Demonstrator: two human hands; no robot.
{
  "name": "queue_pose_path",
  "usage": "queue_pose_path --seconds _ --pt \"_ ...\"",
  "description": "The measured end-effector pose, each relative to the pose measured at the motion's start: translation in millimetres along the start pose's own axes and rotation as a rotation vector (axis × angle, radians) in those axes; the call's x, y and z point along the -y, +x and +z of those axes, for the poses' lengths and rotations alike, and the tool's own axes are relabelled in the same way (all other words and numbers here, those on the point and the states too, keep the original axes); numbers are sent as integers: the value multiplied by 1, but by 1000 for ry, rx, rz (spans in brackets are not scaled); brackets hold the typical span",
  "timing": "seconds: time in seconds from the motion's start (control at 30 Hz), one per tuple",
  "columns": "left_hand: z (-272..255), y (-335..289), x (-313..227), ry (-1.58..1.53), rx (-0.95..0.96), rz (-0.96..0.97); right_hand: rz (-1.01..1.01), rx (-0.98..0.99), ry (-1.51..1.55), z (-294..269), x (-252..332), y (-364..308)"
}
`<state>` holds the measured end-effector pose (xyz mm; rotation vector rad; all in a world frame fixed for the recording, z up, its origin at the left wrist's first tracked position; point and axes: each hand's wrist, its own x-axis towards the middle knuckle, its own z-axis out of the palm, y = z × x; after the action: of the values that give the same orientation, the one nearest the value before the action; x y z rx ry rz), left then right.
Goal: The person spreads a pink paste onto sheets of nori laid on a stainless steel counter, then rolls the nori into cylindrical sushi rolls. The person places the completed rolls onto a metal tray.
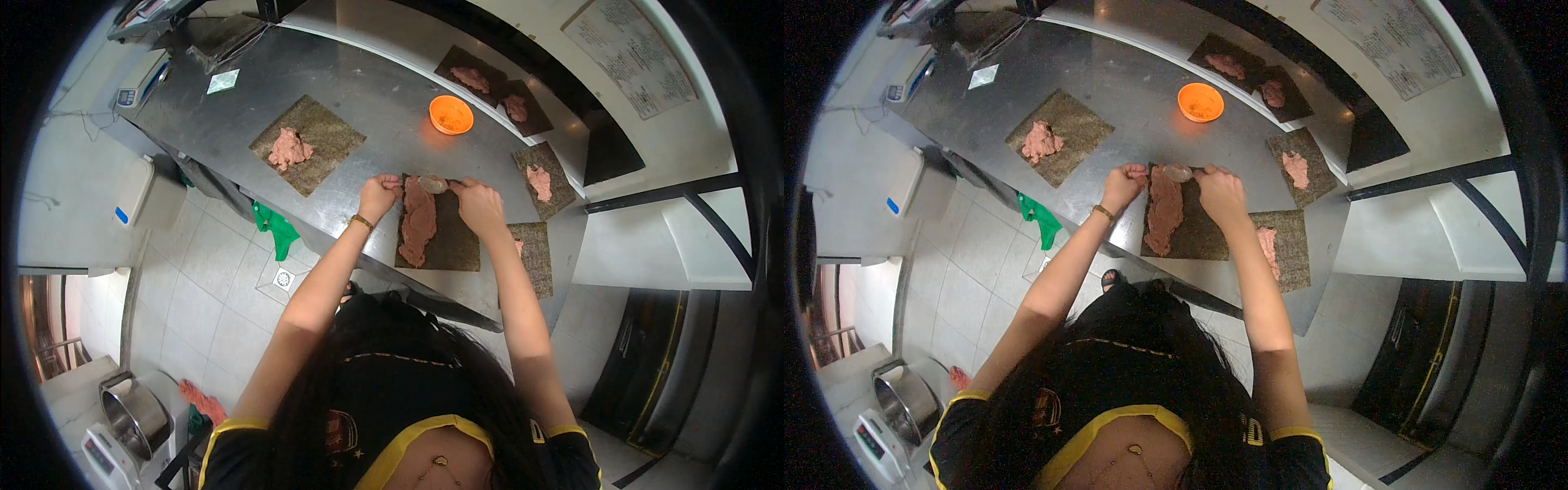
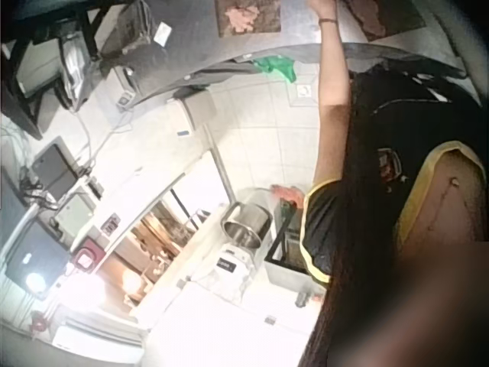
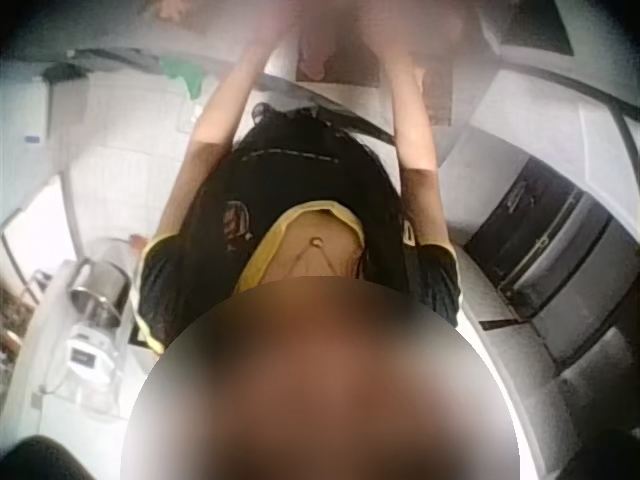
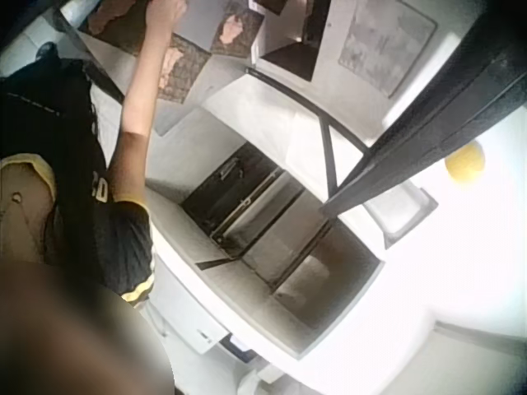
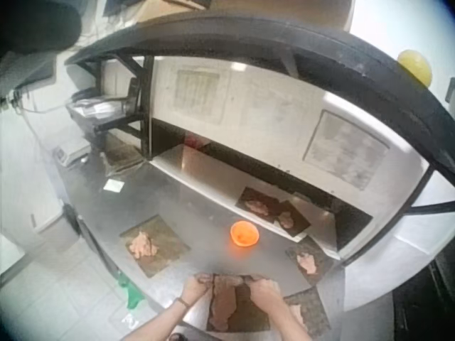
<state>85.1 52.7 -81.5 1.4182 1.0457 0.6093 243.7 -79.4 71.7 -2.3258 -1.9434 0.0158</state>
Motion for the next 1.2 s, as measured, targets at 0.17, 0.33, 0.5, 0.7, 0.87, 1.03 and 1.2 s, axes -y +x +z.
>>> queue_pose_path --seconds 0.17,0.33,0.5,0.7,0.87,1.03,1.2 --pt "0 -11 -31 193 -80 61 79 88 28 6 4 17" --pt "-1 -2 -28 187 -65 45 54 145 -38 20 10 12" --pt "0 9 -9 54 -16 -14 -95 143 -59 20 8 1" --pt "-3 3 -25 26 32 -56 -45 79 51 -2 -15 8" --pt "-4 3 -23 4 36 -47 45 88 12 11 -2 21" --pt "-8 -2 -26 156 12 56 -49 105 -68 10 5 19" --pt "-7 1 -26 155 7 52 -147 105 -149 18 -3 33"
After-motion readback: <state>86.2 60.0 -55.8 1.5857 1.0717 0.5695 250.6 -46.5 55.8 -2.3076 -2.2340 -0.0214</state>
